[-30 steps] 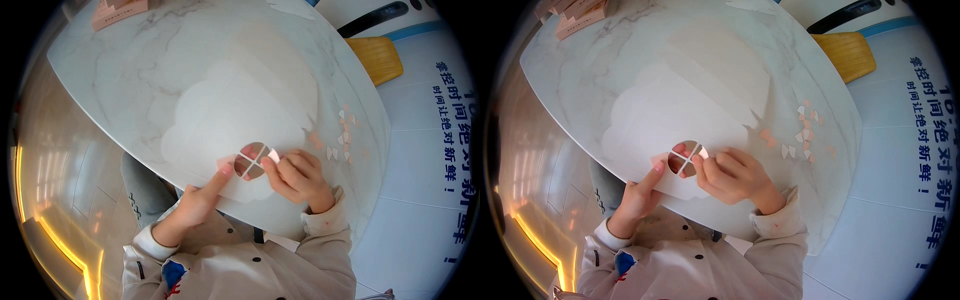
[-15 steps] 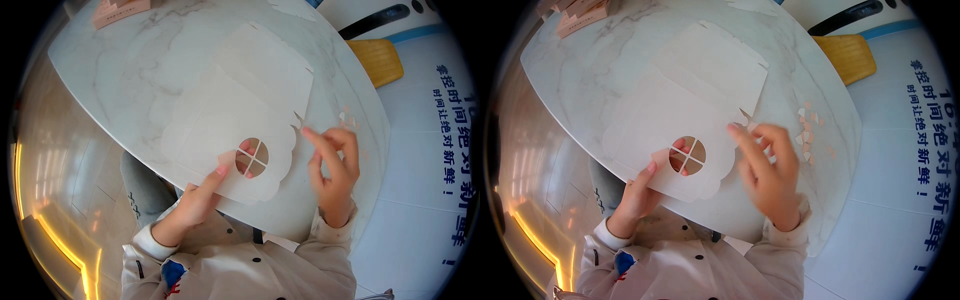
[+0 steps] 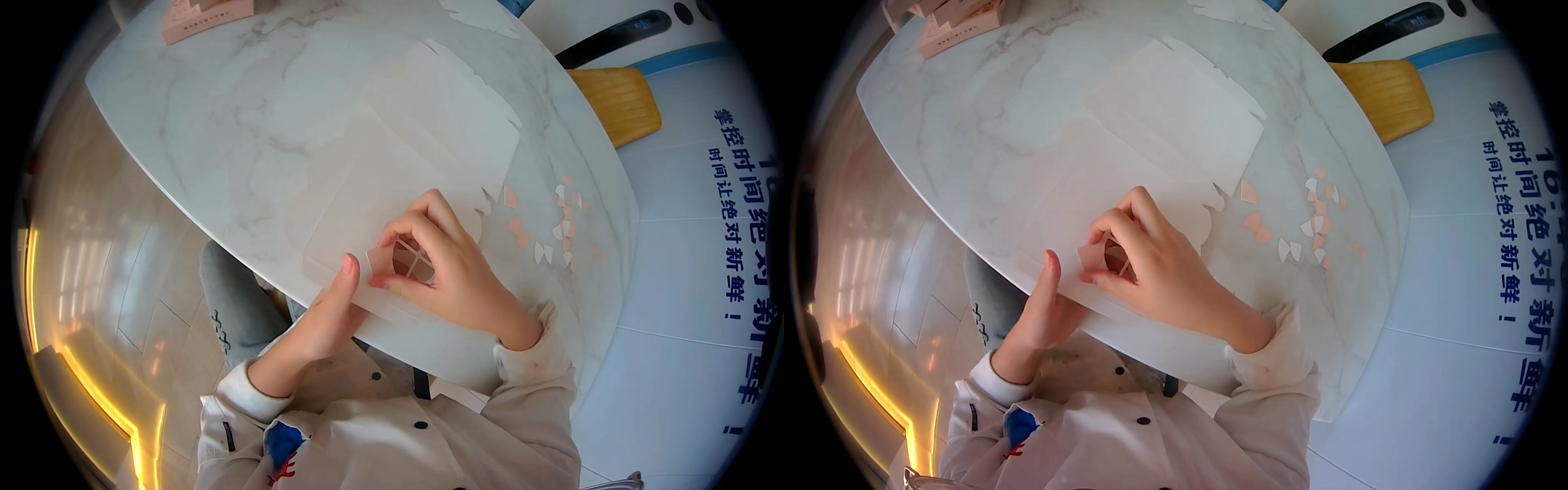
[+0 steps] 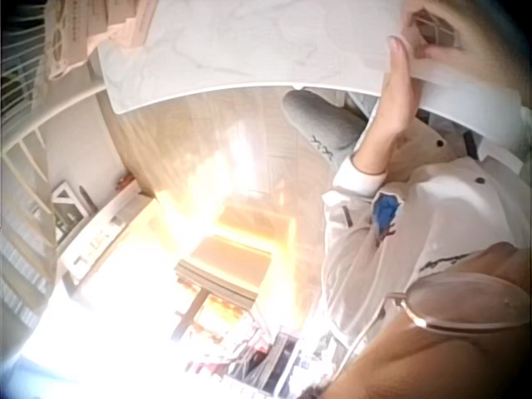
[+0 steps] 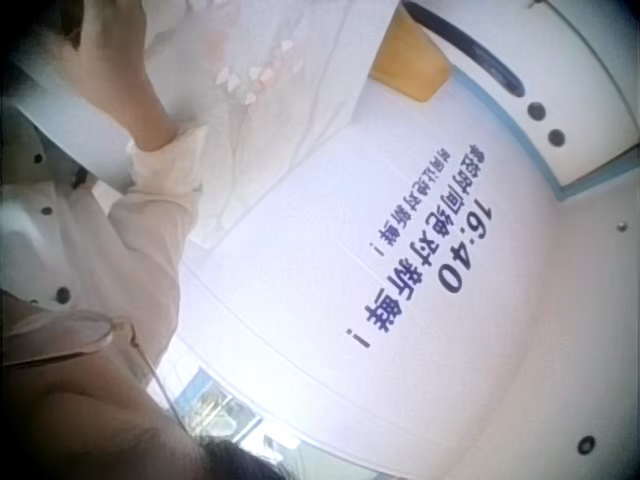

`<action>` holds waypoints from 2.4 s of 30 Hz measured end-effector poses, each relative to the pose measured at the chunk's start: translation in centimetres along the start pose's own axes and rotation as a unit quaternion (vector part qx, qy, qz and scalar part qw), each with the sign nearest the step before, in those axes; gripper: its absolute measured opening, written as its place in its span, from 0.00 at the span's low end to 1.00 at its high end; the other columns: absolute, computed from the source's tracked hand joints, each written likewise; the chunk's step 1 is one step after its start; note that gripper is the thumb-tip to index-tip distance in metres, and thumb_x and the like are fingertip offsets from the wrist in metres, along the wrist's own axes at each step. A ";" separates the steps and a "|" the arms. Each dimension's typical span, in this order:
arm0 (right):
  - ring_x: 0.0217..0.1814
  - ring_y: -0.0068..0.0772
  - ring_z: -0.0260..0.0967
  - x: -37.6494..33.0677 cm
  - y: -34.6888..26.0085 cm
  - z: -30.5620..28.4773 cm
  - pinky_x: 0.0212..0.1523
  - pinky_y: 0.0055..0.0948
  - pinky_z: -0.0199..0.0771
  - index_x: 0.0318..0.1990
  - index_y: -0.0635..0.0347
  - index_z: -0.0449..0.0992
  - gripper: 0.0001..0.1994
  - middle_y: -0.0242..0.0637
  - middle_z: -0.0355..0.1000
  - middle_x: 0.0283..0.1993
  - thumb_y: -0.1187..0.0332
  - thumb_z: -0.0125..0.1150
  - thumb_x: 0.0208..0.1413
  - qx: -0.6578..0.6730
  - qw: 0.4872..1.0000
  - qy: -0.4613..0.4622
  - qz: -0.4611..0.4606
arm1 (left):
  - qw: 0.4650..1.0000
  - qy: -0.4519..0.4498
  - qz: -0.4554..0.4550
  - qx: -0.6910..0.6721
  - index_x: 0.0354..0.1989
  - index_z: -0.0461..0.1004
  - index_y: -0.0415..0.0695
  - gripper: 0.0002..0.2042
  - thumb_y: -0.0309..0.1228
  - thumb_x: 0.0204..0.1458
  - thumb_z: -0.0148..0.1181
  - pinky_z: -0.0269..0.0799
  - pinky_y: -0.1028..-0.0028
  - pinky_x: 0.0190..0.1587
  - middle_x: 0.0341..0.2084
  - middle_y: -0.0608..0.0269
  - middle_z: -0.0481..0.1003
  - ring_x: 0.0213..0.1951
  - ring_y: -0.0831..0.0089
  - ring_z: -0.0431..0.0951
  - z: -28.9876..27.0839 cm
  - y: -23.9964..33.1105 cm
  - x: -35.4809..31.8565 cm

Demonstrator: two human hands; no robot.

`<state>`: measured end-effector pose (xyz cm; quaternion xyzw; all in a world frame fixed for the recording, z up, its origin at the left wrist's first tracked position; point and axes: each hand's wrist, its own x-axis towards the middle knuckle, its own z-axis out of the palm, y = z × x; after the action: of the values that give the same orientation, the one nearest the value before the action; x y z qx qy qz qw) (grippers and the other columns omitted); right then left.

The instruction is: The person assembles flat-packed cardboard boxes by folding along pre-scored lines and securing the flaps with adhesive strips. They complete one box and place it on a stack, then begin assembling a second box in the same manner.

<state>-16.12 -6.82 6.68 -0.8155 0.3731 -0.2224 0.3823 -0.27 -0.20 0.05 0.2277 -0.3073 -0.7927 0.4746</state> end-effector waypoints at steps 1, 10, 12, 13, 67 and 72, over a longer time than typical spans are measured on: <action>0.40 0.27 0.65 0.1 0.0 -0.1 0.38 0.26 0.68 0.32 0.59 0.71 0.12 0.34 0.59 0.41 0.77 0.72 0.46 0.028 0.999 -0.012 0.028 | 1.000 0.006 -0.003 0.004 0.63 0.61 0.35 0.37 0.59 0.66 0.26 0.59 0.63 0.63 0.57 0.54 0.68 0.61 0.64 0.66 0.0 0.0 -0.1; 0.32 0.25 0.64 -0.5 0.5 -1.0 0.29 0.22 0.62 0.25 0.59 0.65 0.15 0.31 0.67 0.32 0.80 0.69 0.48 0.081 0.996 -0.013 0.022 | 0.994 0.087 -0.003 -0.070 0.61 0.64 0.34 0.33 0.54 0.68 0.28 0.60 0.63 0.63 0.57 0.55 0.69 0.60 0.65 0.67 0.6 -0.1 0.2; 0.30 0.25 0.65 -0.8 -0.1 -2.2 0.27 0.21 0.61 0.26 0.59 0.67 0.13 0.30 0.68 0.28 0.80 0.69 0.47 0.052 0.996 0.063 0.027 | 0.993 0.100 0.010 -0.067 0.61 0.64 0.34 0.31 0.52 0.69 0.30 0.61 0.65 0.62 0.57 0.56 0.69 0.59 0.65 0.67 1.0 0.4 0.4; 0.28 0.25 0.65 -0.9 -0.4 -2.7 0.26 0.20 0.60 0.26 0.59 0.68 0.12 0.29 0.69 0.26 0.80 0.69 0.46 0.036 0.994 0.101 0.029 | 0.993 0.106 0.008 -0.058 0.61 0.65 0.34 0.31 0.51 0.69 0.31 0.61 0.65 0.62 0.56 0.56 0.69 0.58 0.66 0.68 1.1 0.4 0.5; 0.61 0.45 0.65 -8.3 8.9 -8.5 0.60 0.41 0.64 0.53 0.58 0.73 0.20 0.40 0.70 0.58 0.74 0.62 0.50 -0.377 0.911 0.152 0.062 | 0.508 -0.075 0.174 0.840 0.54 0.74 0.36 0.27 0.39 0.47 0.65 0.64 0.56 0.64 0.52 0.59 0.69 0.53 0.62 0.70 -0.8 4.0 -4.8; 0.76 0.44 0.50 -8.0 4.6 -2.9 0.72 0.48 0.48 0.68 0.61 0.60 0.36 0.42 0.55 0.73 0.60 0.65 0.52 -0.309 0.949 -0.057 0.004 | 0.467 -0.064 0.224 0.853 0.55 0.73 0.35 0.23 0.31 0.50 0.61 0.66 0.62 0.62 0.51 0.59 0.68 0.52 0.63 0.68 -1.9 2.9 -5.3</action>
<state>-24.98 -3.86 4.19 -0.9034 0.4049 -0.0479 0.1332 5.07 2.97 1.11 0.3921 -0.9009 -0.0166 0.1852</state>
